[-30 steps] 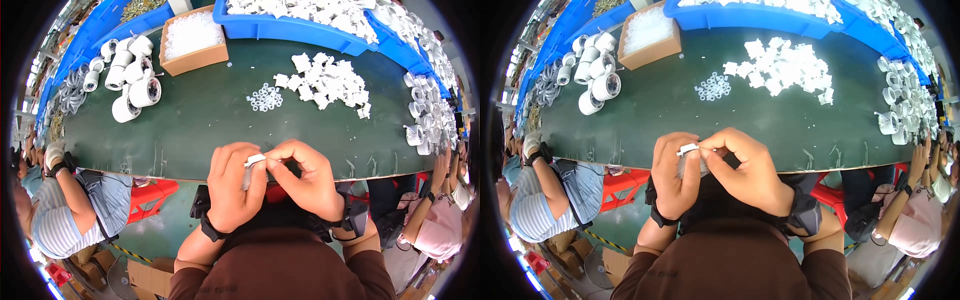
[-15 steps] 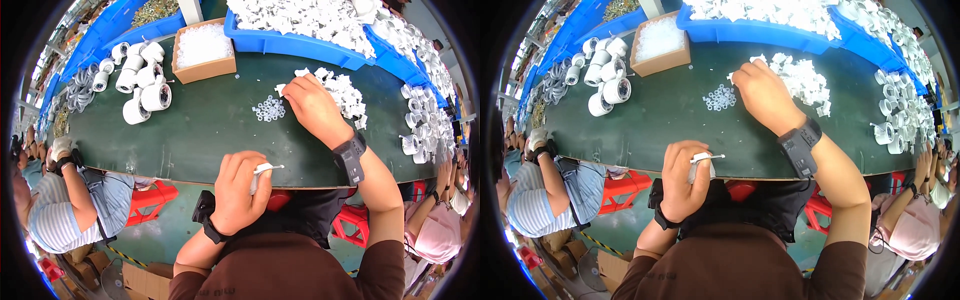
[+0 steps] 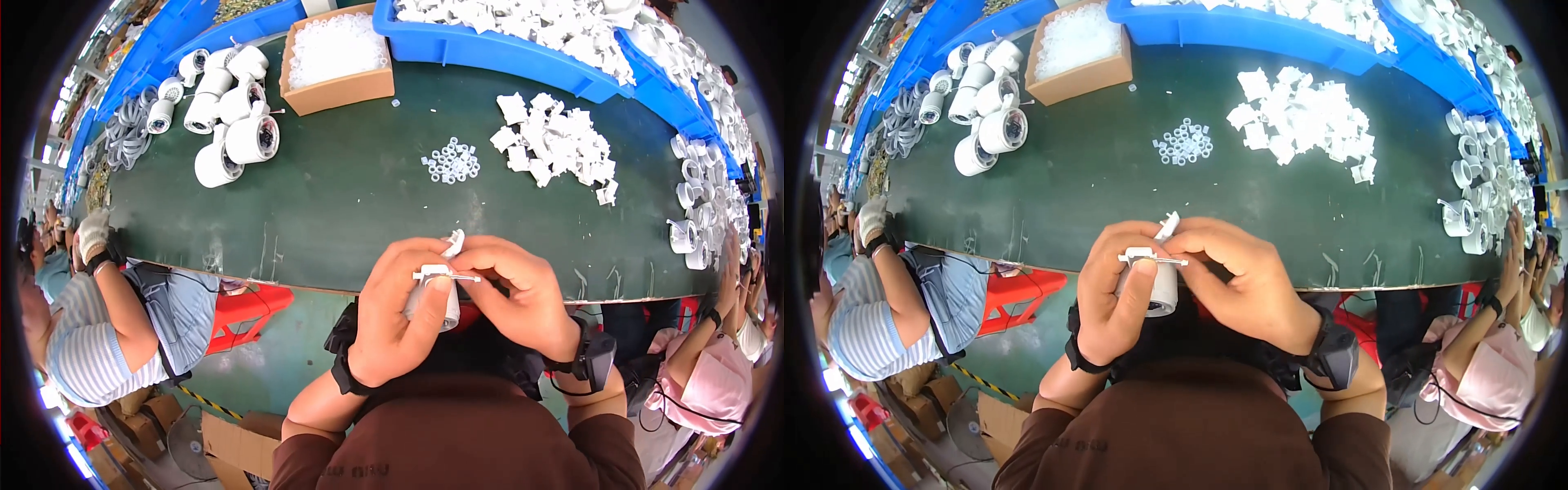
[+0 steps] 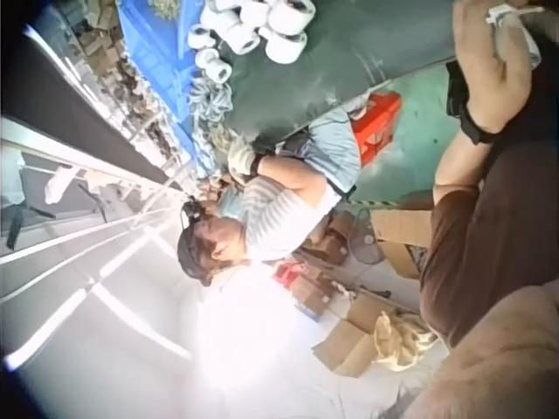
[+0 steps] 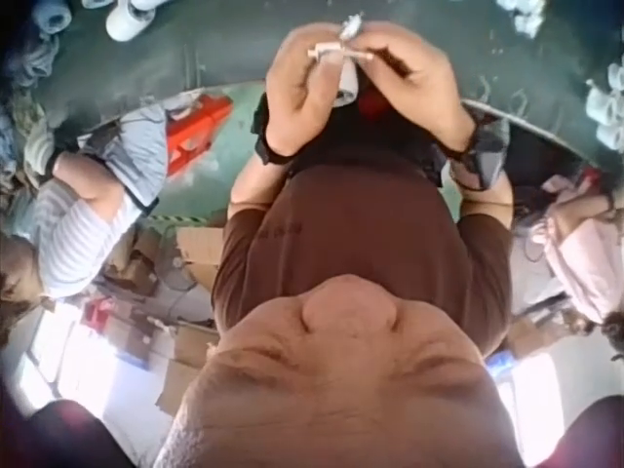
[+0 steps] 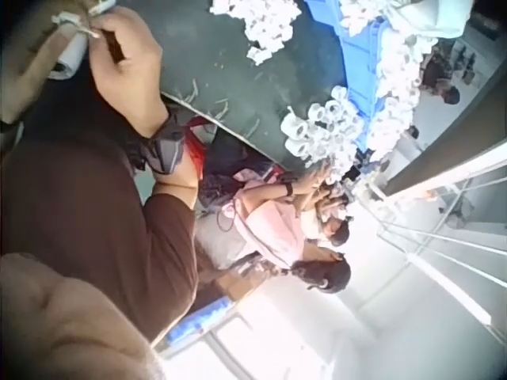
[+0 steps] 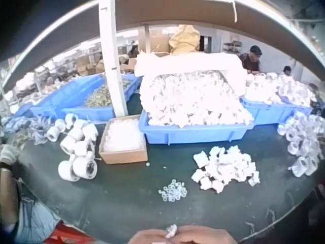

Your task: The person picks up a white plastic component and a small white ring, fits the ring onto the component, and inserts the assembly into a camera housing. This process is repeated for several units, which are then set aside on the workbench.

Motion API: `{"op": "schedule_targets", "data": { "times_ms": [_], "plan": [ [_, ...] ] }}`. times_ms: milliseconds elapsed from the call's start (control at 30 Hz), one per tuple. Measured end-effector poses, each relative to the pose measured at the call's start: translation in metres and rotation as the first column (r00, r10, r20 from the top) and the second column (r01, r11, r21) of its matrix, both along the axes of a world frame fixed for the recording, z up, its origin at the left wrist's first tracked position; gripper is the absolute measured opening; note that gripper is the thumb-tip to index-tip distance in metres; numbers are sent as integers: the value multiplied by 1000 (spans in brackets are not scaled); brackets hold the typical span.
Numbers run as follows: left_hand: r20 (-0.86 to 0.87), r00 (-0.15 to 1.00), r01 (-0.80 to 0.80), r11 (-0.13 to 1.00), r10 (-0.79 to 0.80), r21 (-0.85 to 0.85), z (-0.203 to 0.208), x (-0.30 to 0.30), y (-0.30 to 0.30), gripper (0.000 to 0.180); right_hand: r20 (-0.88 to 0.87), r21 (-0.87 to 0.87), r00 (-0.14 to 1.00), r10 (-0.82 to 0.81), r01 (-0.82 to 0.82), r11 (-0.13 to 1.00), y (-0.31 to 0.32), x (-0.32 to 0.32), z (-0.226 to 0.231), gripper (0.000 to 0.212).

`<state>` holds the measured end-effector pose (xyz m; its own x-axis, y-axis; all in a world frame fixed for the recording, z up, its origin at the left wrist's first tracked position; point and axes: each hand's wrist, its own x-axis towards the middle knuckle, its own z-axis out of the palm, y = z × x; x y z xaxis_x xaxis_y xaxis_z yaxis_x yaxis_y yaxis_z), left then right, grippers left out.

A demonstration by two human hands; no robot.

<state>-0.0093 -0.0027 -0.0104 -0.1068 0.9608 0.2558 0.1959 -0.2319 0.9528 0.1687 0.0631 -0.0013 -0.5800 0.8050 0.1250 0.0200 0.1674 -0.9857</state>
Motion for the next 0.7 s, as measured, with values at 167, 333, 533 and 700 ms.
{"op": "schedule_targets", "data": {
  "times_ms": [167, 333, 533, 700],
  "plan": [
    [-199, 980, 22, 996, -3, 89, 2, 1, 0, 13, -98, -223, 994, -41, 19, 975, 0, -1, -14, 19],
    [-216, 975, -28, 996, 47, 88, 2, 2, -3, 12, -153, -378, 981, -118, 52, 924, 2, -6, -2, 32],
    [-323, 911, -234, 966, 258, 111, 1, -6, 3, 15, -145, -276, 988, -56, 14, 961, -15, -1, 16, 41],
    [-418, 867, -220, 961, 272, 168, 2, 0, 3, 21, -81, -80, 996, -45, 39, 996, -19, -17, 3, 45]
  ]
}}
